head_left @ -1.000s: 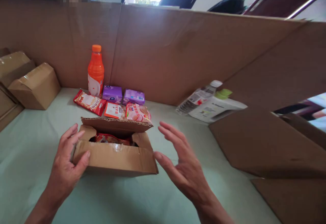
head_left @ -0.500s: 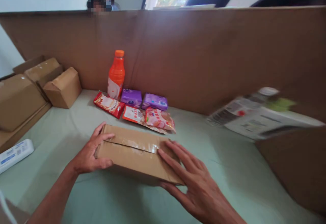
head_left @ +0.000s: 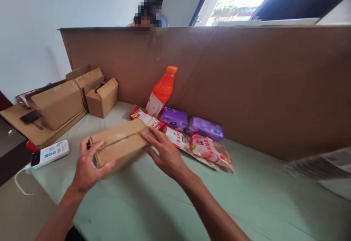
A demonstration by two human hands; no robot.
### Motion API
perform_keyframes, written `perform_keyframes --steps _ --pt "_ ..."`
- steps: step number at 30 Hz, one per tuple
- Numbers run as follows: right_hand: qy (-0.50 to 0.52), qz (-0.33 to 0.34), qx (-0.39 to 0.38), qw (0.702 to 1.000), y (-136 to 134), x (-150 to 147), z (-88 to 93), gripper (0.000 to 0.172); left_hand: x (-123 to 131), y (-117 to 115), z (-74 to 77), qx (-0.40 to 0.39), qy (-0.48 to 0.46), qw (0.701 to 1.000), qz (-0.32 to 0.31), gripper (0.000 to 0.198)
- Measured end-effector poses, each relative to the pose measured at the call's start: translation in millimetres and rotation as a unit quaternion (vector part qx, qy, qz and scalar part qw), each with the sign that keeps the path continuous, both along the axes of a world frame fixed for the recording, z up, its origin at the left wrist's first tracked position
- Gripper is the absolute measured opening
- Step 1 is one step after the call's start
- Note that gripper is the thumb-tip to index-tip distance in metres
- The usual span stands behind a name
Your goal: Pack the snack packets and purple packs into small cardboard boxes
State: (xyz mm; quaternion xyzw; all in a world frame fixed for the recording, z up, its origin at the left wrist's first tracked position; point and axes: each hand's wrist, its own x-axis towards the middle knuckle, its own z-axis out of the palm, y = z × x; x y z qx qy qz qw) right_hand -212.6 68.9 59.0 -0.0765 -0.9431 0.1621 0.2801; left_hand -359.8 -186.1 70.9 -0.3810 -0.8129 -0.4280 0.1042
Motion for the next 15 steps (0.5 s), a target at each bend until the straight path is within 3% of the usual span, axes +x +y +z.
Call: perform_keyframes --steps 3,7,11,15 --pt "0.023 0.001 -0.129 0.991 -17.7 -82.5 -7.6 0.054 -33.2 -6.7 2.1 0.020 0.033 0.993 0.109 0.059" --pt "0.055 0.012 -0.208 0.976 -47.1 -155.4 -21.3 0.069 -76.7 -8.2 7.7 0.031 0.038 0.986 0.158 0.062" --pt "0.069 0.014 -0.223 0.972 -58.0 -187.8 -30.5 0.075 -107.2 -10.5 9.6 0.025 0.033 0.985 0.168 0.060" --pt "0.079 0.008 -0.225 0.971 -53.0 -192.5 -31.5 0.066 -124.5 -14.9 8.8 0.007 0.016 0.989 0.147 0.062"
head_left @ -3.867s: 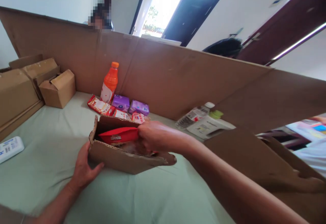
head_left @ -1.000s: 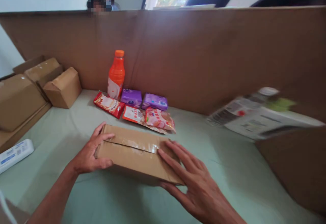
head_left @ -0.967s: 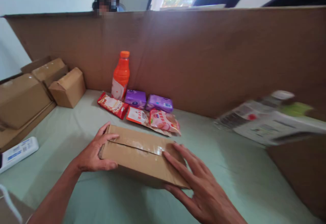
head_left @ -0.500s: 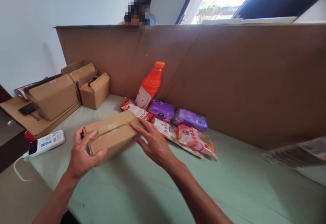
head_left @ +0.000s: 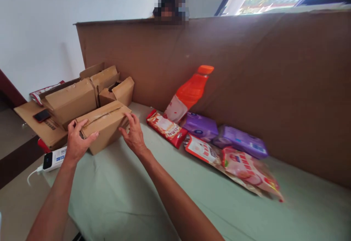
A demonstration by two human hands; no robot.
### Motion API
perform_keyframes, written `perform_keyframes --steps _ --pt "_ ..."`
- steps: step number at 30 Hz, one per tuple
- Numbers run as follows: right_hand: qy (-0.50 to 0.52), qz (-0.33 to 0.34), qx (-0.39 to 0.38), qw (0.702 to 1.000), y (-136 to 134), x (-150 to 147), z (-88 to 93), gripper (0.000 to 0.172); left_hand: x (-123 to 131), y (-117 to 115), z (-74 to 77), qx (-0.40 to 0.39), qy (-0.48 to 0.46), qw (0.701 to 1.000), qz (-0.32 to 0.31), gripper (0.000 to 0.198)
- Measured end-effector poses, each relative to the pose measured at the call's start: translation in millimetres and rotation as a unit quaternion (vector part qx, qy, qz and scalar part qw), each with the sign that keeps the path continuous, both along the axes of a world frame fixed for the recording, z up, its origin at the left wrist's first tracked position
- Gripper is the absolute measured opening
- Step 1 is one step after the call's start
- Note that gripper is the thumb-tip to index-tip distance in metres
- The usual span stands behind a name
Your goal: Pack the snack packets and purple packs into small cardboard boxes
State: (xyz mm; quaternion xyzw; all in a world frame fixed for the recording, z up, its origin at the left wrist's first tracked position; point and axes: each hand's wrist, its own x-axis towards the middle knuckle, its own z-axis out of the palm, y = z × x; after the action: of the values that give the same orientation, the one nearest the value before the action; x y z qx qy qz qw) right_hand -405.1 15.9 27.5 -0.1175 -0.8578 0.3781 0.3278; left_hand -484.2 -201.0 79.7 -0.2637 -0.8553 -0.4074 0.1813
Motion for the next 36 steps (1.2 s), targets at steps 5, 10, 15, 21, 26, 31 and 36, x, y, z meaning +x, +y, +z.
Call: perform_keyframes --steps 5,10,15,21,26,31,36 --pt "0.007 -0.014 0.029 0.999 6.0 2.0 3.2 0.062 -4.2 -16.4 -0.8 -0.024 -0.029 0.998 -0.043 0.071" --pt "0.010 -0.014 0.034 0.999 6.8 -0.6 2.6 0.059 6.3 -61.5 -12.9 -0.106 -0.029 0.993 -0.035 0.086" --pt "0.017 -0.002 0.023 1.000 2.8 -0.9 2.7 0.059 11.1 -87.5 -26.8 -0.343 -0.054 0.938 0.007 0.072" --pt "0.018 0.011 0.017 1.000 -9.3 -4.4 3.3 0.057 8.7 -91.4 -23.5 -0.411 -0.081 0.908 0.032 0.063" --pt "0.015 0.019 0.014 1.000 -15.7 -9.5 1.4 0.058 9.0 -99.8 -22.2 -0.428 -0.092 0.898 0.054 0.062" --pt "0.019 0.029 0.012 0.999 -17.6 -14.9 0.5 0.058 8.3 -104.5 -22.1 -0.415 -0.091 0.902 0.072 0.058" --pt "0.024 0.036 0.013 0.999 -18.3 -24.9 0.5 0.060 7.2 -105.5 -18.3 -0.350 -0.056 0.933 0.064 0.064"
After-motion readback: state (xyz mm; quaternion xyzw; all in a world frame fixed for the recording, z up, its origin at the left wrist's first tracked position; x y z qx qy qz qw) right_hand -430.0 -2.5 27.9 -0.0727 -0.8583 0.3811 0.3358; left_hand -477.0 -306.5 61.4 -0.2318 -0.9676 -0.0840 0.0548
